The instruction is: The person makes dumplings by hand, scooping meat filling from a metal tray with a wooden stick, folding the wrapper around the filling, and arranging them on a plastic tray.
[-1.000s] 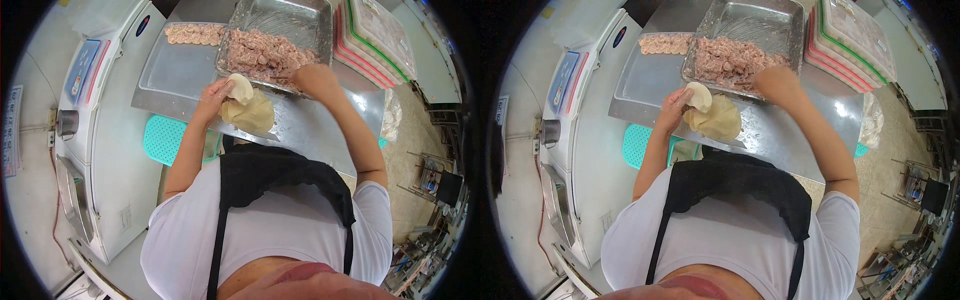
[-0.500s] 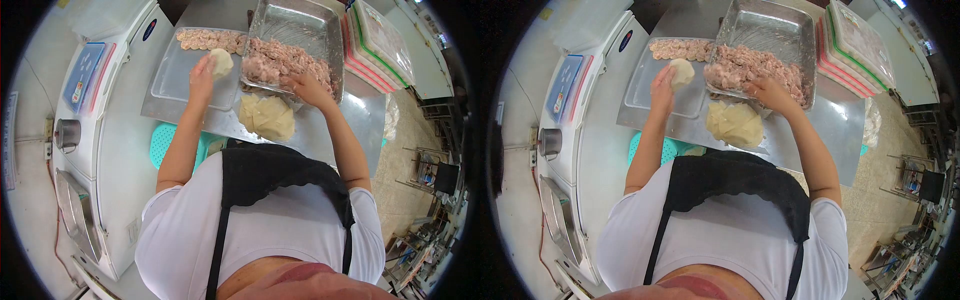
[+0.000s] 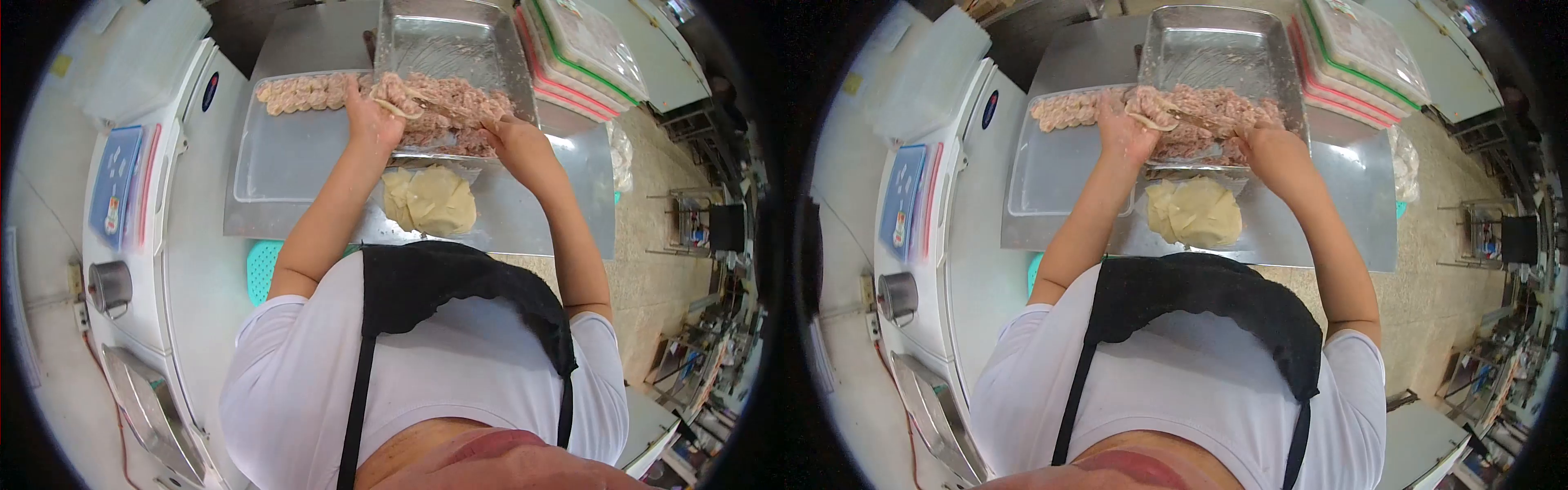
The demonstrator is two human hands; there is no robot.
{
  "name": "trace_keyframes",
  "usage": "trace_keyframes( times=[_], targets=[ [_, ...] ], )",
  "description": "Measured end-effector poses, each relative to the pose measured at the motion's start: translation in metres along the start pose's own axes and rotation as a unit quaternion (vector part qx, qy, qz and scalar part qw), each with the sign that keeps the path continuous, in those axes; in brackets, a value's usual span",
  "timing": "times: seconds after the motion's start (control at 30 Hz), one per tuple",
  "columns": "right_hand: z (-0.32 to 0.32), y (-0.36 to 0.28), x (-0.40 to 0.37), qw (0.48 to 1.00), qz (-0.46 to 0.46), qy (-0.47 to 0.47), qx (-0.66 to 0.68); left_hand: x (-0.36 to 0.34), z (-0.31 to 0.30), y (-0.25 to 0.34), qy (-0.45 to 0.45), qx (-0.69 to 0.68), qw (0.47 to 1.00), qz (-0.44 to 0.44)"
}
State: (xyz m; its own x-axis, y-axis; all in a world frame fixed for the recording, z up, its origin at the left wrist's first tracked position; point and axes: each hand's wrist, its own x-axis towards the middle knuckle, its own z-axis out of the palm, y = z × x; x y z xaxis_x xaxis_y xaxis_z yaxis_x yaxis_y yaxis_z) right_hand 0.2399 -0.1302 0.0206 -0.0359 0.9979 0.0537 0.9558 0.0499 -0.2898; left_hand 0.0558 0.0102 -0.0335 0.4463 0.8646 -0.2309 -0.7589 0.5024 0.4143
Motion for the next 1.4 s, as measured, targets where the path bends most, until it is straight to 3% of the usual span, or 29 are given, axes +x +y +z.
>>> trace_keyframes(
  times=[0.07,0.1,0.13,0.2,0.27,0.33,0.5,0.57,0.6,0.63,0.67,0.7,0.73,0.77,0.8,0.87,0.9,0.97,1.0,1.07,1.1,1.17,1.2,1.23,1.27,1.33,1.4],
  targets=[
    [0.005,-0.001,-0.004,0.991,-0.031,0.129,0.008,-0.001,0.007,-0.012,0.023,-0.052,0.998,0.003],
    [0.011,0.001,-0.005,0.988,-0.07,0.136,-0.007,-0.004,0.015,-0.015,0.021,-0.051,0.998,-0.001],
    [0.007,0.007,-0.006,0.988,-0.068,0.137,-0.007,-0.008,0.024,-0.017,0.02,-0.038,0.999,-0.013],
    [-0.017,0.011,-0.003,0.994,-0.029,0.012,-0.101,-0.017,0.035,-0.021,0.021,-0.029,0.999,-0.02],
    [-0.037,0.004,-0.012,0.987,-0.028,0.007,-0.157,-0.02,0.041,-0.026,0.044,-0.015,0.998,-0.044],
    [-0.039,0.001,-0.017,0.992,-0.05,0.09,-0.077,-0.005,0.039,-0.034,0.036,-0.035,0.998,-0.03],
    [-0.03,0.055,-0.006,0.983,-0.127,0.116,0.06,0.0,0.044,-0.046,0.061,-0.1,0.993,0.0],
    [-0.039,0.076,-0.005,0.968,-0.162,0.141,0.131,-0.004,0.042,-0.045,-0.114,-0.03,0.992,0.035],
    [-0.043,0.084,-0.006,0.966,-0.097,0.098,0.221,-0.012,0.048,-0.043,-0.11,-0.028,0.993,0.042],
    [-0.046,0.09,-0.007,0.95,-0.027,0.051,0.307,-0.022,0.054,-0.042,-0.117,0.155,0.979,0.061],
    [-0.05,0.094,-0.008,0.949,-0.03,0.048,0.31,-0.029,0.062,-0.042,-0.118,0.333,0.932,0.076],
    [-0.054,0.098,-0.007,0.944,-0.016,-0.023,0.328,-0.031,0.066,-0.043,-0.113,0.335,0.932,0.078],
    [-0.059,0.1,-0.007,0.935,-0.003,-0.094,0.343,-0.032,0.07,-0.044,-0.131,0.474,0.855,0.163],
    [-0.065,0.102,-0.009,0.933,-0.008,-0.099,0.345,-0.033,0.073,-0.044,-0.144,0.599,0.75,0.241],
    [-0.071,0.101,-0.011,0.935,-0.043,-0.112,0.332,-0.033,0.076,-0.043,-0.137,0.601,0.749,0.243],
    [-0.072,0.102,-0.013,0.935,-0.083,-0.129,0.321,-0.032,0.081,-0.039,-0.209,0.706,0.652,0.184],
    [-0.067,0.101,-0.014,0.94,-0.107,-0.104,0.306,-0.027,0.078,-0.037,-0.203,0.708,0.651,0.185],
    [-0.052,0.109,-0.011,0.943,-0.135,-0.082,0.293,-0.015,0.068,-0.035,-0.311,0.681,0.633,0.196],
    [-0.039,0.116,-0.006,0.948,-0.143,-0.09,0.27,-0.015,0.063,-0.037,-0.306,0.684,0.632,0.196],
    [-0.012,0.136,0.01,0.951,-0.154,-0.098,0.25,-0.014,0.053,-0.042,-0.28,0.754,0.519,0.29],
    [0.0,0.147,0.018,0.941,-0.166,-0.097,0.278,-0.012,0.052,-0.044,-0.277,0.757,0.517,0.288],
    [0.006,0.156,0.023,0.929,-0.179,-0.096,0.308,-0.006,0.051,-0.048,-0.235,0.805,0.524,0.15],
    [-0.006,0.153,0.022,0.965,-0.173,-0.042,0.194,-0.007,0.05,-0.052,-0.232,0.807,0.523,0.148],
    [-0.015,0.15,0.022,0.983,-0.166,0.015,0.075,-0.009,0.049,-0.056,-0.131,0.79,0.588,0.113],
    [-0.018,0.141,0.016,0.982,-0.171,0.016,0.075,-0.009,0.047,-0.057,-0.027,0.761,0.643,0.078],
    [-0.018,0.118,-0.002,0.981,-0.159,0.086,0.073,0.003,0.028,-0.055,-0.026,0.758,0.649,0.056],
    [0.006,0.128,0.0,0.982,-0.181,0.043,0.024,0.0,0.024,-0.058,-0.029,0.753,0.657,0.027]
  ],
)
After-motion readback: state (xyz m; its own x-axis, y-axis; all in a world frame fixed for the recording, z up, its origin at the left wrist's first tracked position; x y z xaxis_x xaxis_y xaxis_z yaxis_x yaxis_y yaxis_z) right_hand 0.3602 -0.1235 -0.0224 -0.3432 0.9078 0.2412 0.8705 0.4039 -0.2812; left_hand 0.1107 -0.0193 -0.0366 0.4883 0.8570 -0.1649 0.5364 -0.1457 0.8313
